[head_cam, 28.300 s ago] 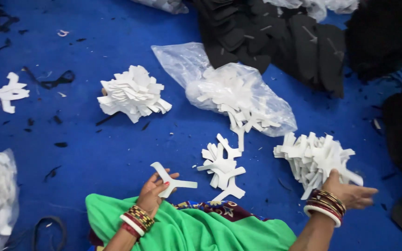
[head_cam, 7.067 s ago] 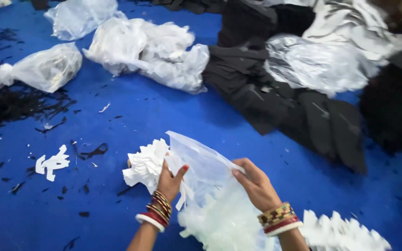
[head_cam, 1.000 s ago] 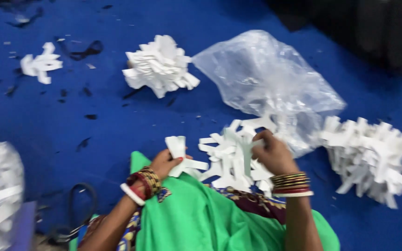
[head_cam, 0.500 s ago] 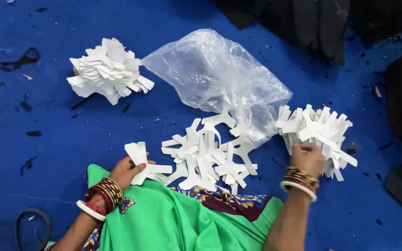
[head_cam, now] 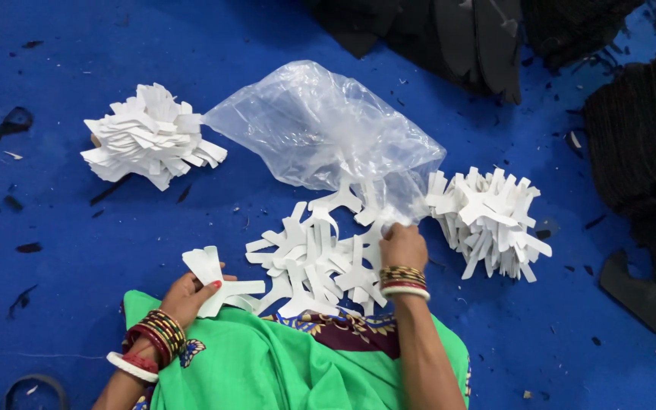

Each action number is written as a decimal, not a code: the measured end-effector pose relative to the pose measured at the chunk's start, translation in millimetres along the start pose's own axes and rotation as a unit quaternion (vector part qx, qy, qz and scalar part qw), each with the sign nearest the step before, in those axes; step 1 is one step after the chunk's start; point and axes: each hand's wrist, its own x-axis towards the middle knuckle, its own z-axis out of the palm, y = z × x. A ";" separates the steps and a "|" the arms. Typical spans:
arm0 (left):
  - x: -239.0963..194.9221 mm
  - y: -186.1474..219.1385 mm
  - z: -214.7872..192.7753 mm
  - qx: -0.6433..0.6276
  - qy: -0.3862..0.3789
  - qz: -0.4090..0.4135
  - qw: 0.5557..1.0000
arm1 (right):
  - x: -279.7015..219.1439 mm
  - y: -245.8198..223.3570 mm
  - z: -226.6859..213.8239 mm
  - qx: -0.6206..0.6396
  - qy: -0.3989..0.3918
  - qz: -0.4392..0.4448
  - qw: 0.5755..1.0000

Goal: The person sorts and stacks white Y-shaped shoe components on a blue floor mat.

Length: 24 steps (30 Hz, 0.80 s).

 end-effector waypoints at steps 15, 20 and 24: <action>0.8 -12.2 -6.1 -0.006 0.001 0.053 0.999 | -13.4 -39.0 51.1 0.210 -0.061 -0.255 0.942; -3.1 -3.9 -1.6 0.018 0.008 0.042 0.999 | -12.4 -69.4 12.5 0.167 0.045 -0.257 0.951; -5.4 -6.6 -2.2 -0.010 -0.014 0.054 0.998 | -21.6 -77.9 4.9 0.091 0.031 -0.256 0.962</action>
